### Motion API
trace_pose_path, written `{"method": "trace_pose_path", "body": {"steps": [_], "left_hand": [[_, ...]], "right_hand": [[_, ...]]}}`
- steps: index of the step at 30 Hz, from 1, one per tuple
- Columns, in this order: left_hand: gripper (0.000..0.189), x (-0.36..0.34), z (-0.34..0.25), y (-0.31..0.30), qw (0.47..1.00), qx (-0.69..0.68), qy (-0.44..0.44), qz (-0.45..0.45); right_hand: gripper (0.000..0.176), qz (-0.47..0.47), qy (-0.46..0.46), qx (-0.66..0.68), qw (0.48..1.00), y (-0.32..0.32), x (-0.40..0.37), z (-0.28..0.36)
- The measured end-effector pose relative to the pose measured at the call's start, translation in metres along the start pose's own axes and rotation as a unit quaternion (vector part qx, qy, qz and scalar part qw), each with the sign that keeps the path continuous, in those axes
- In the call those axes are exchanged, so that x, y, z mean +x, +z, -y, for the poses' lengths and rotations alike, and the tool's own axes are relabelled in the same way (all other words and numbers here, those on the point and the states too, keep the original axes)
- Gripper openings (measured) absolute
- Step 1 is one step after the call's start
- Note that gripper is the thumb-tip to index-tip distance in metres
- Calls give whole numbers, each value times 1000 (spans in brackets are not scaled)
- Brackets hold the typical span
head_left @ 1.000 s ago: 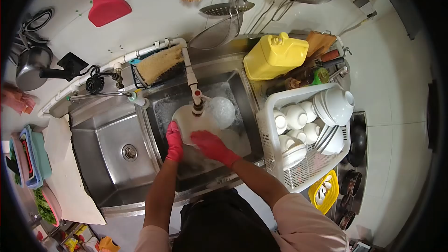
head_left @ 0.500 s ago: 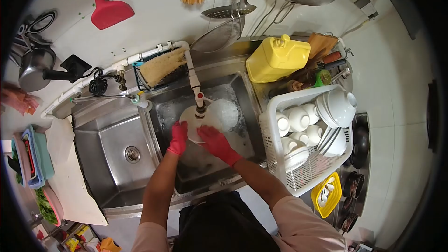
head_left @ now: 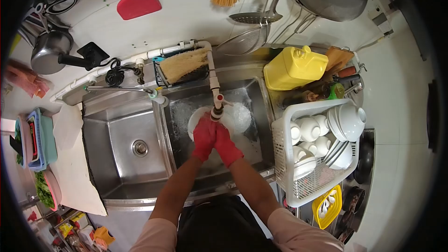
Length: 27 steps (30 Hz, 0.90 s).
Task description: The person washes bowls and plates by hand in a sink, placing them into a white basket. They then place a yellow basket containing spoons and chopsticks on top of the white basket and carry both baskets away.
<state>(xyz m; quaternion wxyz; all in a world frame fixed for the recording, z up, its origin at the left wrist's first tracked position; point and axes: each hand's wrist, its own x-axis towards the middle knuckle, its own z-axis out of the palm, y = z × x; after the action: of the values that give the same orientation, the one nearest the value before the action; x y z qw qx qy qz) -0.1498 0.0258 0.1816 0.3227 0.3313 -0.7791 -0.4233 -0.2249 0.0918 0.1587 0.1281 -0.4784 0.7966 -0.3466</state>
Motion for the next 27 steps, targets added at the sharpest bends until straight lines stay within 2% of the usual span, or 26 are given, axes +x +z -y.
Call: {"method": "trace_pose_path", "body": {"steps": [1,2,3,4,5,6,7,8,10,11,12,14,15,16,18,19,20,21,23,24,25,26,27], "left_hand": [[43,-1,5,-5,996,73,41,-7],[43,-2,10,-9,986,146,80,-14],[43,-2,12,-9,994,107,1,-34],[44,0,12,-6,993,66,-78,-54],[45,0,15,-5,985,23,-156,-72],[44,-5,27,1,976,-25,-201,-75],[44,-6,39,8,964,-73,-243,-81],[44,-4,49,13,947,-124,-281,-88],[44,0,55,5,916,-196,-351,-5],[44,-1,56,4,894,-231,-383,38],[43,-3,57,13,917,-187,-343,80],[41,-5,52,32,959,-93,-229,141],[40,-4,43,35,976,-46,-154,150],[40,-5,34,34,990,0,-50,129],[38,-3,-10,4,983,-69,-102,137],[39,-11,-9,-4,995,-44,-48,78],[40,-18,-6,-13,1000,-21,6,17],[41,-22,-2,-19,997,2,61,-45],[44,-22,6,-19,974,-183,-93,-101],[45,-23,11,-14,938,-274,-169,-126],[47,-22,16,-8,887,-362,-244,-150],[48,-28,26,-1,823,-443,-317,-162],[50,-34,36,6,741,-516,-386,-189]], "right_hand": [[39,-56,129,289,947,14,-3,-2],[39,-104,247,546,793,31,-6,-4],[38,-142,340,745,556,43,-8,-5],[38,-133,256,512,809,46,-12,-13],[38,-107,139,215,961,42,-19,-24],[37,-65,2,-109,992,32,-23,-24],[37,-75,167,135,974,25,-27,-21],[37,-78,317,365,872,3,-23,-1],[40,-66,439,538,717,-8,-24,8],[42,-57,435,514,737,-4,-31,0],[44,-50,431,491,755,2,-39,-10],[47,-6,218,347,912,16,-53,-32],[49,96,176,129,971,5,-47,-24],[51,173,100,-94,975,-6,-41,-16],[50,120,81,-39,989,-2,-26,-19],[50,92,78,-13,993,0,-24,-20],[48,35,122,118,985,2,-17,-20],[47,-23,162,246,955,7,-8,-18],[43,-61,176,211,960,16,-4,-12],[41,-40,149,44,987,18,-6,-10],[39,-17,118,-125,985,18,-8,-11],[38,-31,221,101,969,12,-9,-7],[38,-45,312,322,893,3,-9,2]]}}
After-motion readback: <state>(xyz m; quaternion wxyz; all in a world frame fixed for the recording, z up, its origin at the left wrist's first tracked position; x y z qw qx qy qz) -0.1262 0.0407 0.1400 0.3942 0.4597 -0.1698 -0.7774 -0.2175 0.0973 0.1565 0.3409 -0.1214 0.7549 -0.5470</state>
